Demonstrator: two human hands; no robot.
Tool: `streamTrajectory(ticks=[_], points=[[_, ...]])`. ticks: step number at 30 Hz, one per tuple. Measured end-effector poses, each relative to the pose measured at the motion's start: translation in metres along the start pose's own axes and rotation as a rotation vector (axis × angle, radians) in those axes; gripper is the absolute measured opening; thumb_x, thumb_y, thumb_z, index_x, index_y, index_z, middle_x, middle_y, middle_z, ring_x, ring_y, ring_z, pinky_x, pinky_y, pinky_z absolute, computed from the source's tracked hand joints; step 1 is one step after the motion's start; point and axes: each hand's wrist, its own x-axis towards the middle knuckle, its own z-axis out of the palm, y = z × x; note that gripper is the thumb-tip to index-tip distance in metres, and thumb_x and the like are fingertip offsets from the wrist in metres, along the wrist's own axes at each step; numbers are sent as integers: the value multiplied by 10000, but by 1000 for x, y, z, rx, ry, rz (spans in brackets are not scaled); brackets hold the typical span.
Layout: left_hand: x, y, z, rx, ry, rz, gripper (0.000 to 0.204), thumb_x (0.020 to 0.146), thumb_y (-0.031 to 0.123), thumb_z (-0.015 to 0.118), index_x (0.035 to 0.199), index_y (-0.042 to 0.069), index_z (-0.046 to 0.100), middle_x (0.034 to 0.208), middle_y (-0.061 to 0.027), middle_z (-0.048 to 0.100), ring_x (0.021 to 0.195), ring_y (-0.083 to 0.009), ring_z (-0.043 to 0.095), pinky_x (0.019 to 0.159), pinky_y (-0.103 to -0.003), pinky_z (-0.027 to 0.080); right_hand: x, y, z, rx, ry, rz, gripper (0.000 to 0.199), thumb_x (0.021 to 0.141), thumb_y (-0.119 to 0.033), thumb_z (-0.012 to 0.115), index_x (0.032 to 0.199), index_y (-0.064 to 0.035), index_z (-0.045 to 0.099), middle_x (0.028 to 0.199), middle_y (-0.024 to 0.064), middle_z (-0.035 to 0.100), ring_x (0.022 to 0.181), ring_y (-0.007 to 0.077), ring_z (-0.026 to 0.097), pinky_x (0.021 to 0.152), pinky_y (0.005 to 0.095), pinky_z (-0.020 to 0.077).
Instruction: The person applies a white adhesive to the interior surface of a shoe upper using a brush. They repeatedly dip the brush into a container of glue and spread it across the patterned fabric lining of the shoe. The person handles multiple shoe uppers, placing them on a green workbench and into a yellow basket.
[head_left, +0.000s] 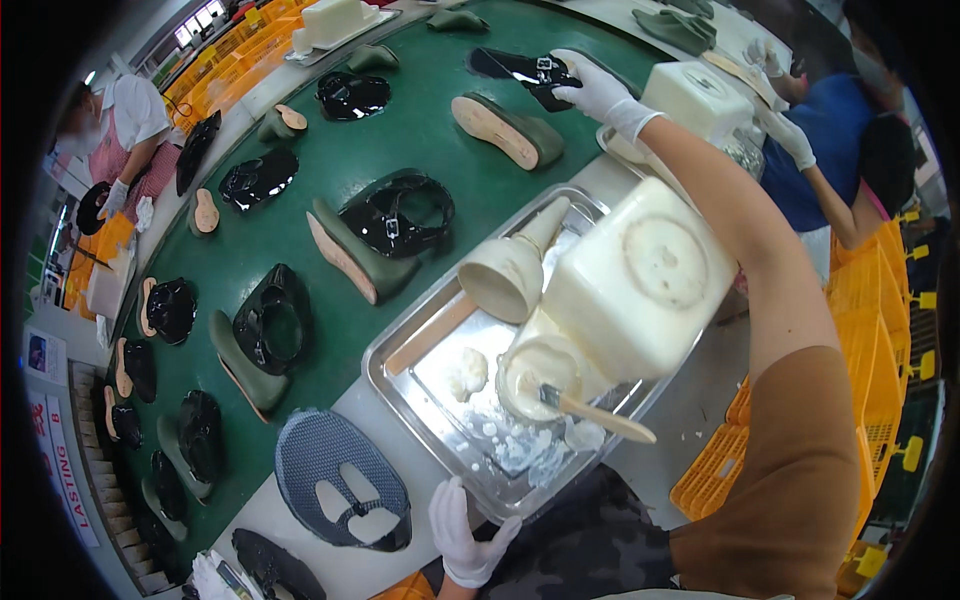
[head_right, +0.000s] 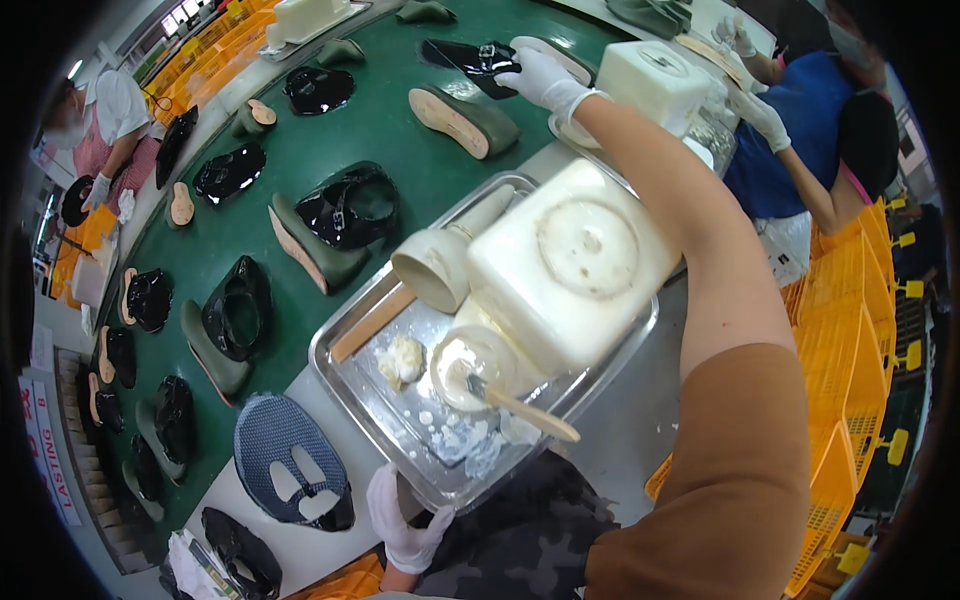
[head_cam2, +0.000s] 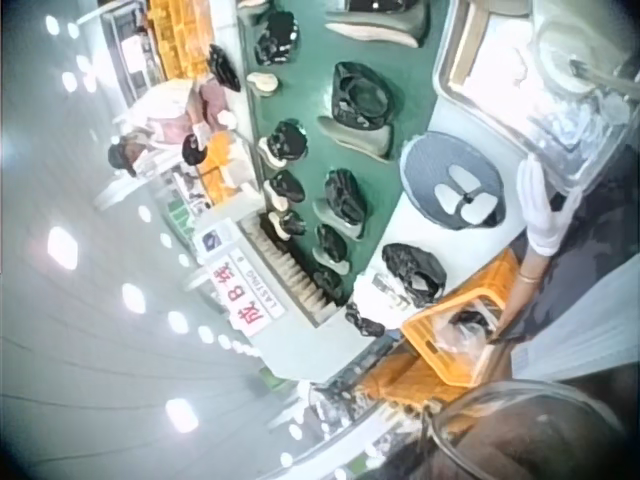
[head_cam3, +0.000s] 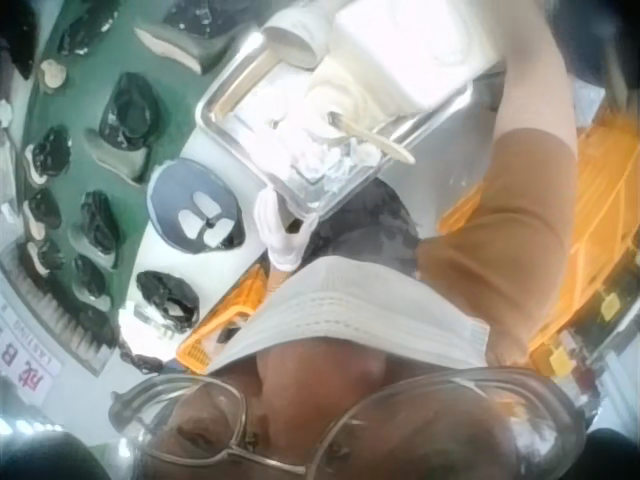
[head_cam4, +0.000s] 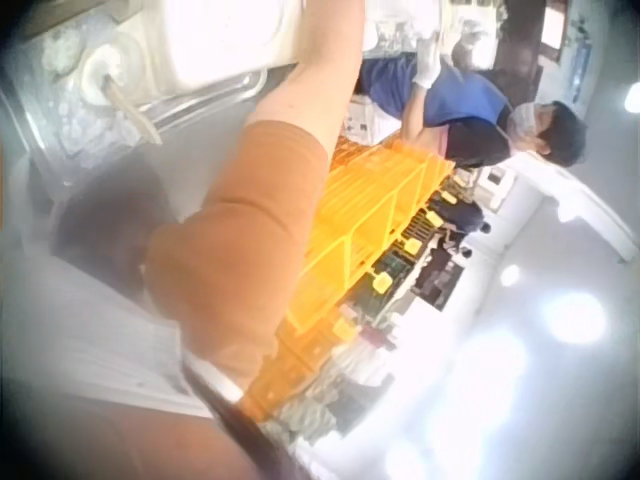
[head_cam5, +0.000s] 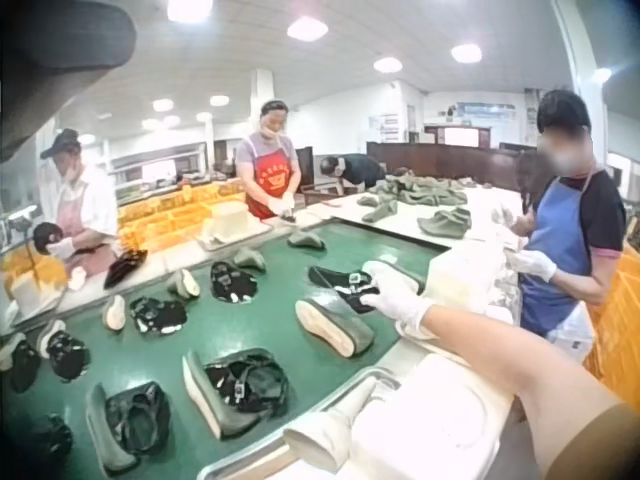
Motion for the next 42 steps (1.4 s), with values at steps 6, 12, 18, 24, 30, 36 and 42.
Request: streamTrajectory(ticks=[6, 12, 18, 24, 30, 36, 42], points=[[4, 7, -2, -21, -48, -91, 801, 679, 353, 770, 1259, -67, 411, 1209, -206, 503, 1061, -383, 503, 915, -432, 404, 12, 19, 37, -144, -115, -79, 469, 792, -272, 667, 1145, -10, 505, 1051, 213, 605, 1010, 345, 574, 886, 371, 438], [5, 2, -1, -43, -23, -27, 779, 692, 338, 765, 1252, -72, 412, 1199, -220, 507, 1058, -393, 508, 902, -434, 418, -5, 33, 21, 10, -252, -92, 450, 816, -190, 616, 1213, -26, 481, 1098, 187, 590, 1036, 304, 569, 902, 344, 437], [0, -2, -3, -133, 36, -40, 737, 686, 245, 771, 1243, -80, 415, 1185, -238, 508, 1059, -410, 510, 900, -444, 427, -90, -44, -73, 626, -66, -63, 242, 900, -174, 533, 1117, -73, 569, 1051, 64, 617, 816, 111, 581, 729, 239, 473], [-9, -9, -10, -241, 86, -13, 603, 716, 193, 727, 1201, -62, 475, 1167, -205, 542, 1081, -367, 523, 932, -401, 411, -293, -110, -125, 645, 370, 0, 281, 922, -105, 454, 1167, 5, 538, 921, 35, 573, 762, 74, 523, 710, 204, 426], [-54, 5, -69, -178, 190, 41, 419, 704, 14, 623, 1113, -37, 547, 1045, -163, 603, 941, -331, 591, 813, -370, 480, -420, -79, -72, 851, -136, -45, 608, 824, -293, 617, 1306, 16, 412, 979, 51, 537, 710, 77, 501, 572, 172, 413], [-97, -45, -157, 357, 646, -179, 363, 794, -75, 500, 1157, -77, 505, 1080, -161, 583, 1020, -285, 563, 914, -376, 427, -424, -128, -34, 980, -153, 6, 539, 825, -67, 609, 1322, -16, 406, 1011, 69, 548, 724, 79, 512, 600, 184, 447], [-128, -113, -245, 897, 196, -465, 411, 824, 210, 622, 1208, 94, 537, 1102, -183, 557, 1001, -357, 521, 871, -424, 412, -408, -150, -26, 818, 182, 5, 229, 872, 35, 544, 1098, 4, 565, 1021, 51, 581, 790, 80, 534, 674, 184, 448]])
